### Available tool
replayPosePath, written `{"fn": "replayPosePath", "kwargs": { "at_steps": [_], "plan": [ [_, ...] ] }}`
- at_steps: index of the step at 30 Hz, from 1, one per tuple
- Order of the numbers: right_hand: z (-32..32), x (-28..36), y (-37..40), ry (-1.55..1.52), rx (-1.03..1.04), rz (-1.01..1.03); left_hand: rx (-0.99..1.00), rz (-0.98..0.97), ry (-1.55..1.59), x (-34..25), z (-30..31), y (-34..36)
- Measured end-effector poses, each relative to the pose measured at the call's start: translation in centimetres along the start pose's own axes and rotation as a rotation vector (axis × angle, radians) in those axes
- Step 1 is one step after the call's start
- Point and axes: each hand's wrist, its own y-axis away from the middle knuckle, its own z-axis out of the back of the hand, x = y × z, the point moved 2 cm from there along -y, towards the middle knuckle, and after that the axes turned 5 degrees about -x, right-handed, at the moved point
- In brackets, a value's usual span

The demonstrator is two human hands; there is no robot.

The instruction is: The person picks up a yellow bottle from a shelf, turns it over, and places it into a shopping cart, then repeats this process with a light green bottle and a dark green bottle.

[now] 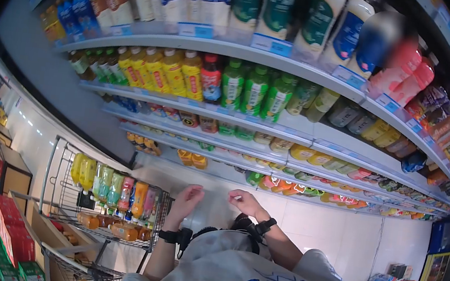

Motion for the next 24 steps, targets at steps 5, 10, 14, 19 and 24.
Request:
{"fn": "replayPosePath", "kwargs": {
  "at_steps": [5,10,14,19,24],
  "plan": [
    [9.1,-0.3,-0.1,-0.117,-0.234,0.1,-0.063,-0.152,-0.036,-5.8,-8.7,-5.5],
    [15.4,4.1,1.2,-0.22,-0.353,0.145,-0.075,-0.313,0.023,-13.0,-15.4,-8.8],
    [19.2,8.2,0.4,-0.234,-0.465,0.333,-0.082,-0.519,0.047,-18.2,-18.5,-11.0],
    [23.9,11.9,-2.4,-0.356,-0.596,0.439,-0.06,-0.618,-0.003,-21.2,-19.9,-13.2],
    [24.1,17.3,-4.1,0.007,-0.718,0.481,-0.118,-0.87,-0.159,-25.8,-20.8,-14.0]
  ]
}}
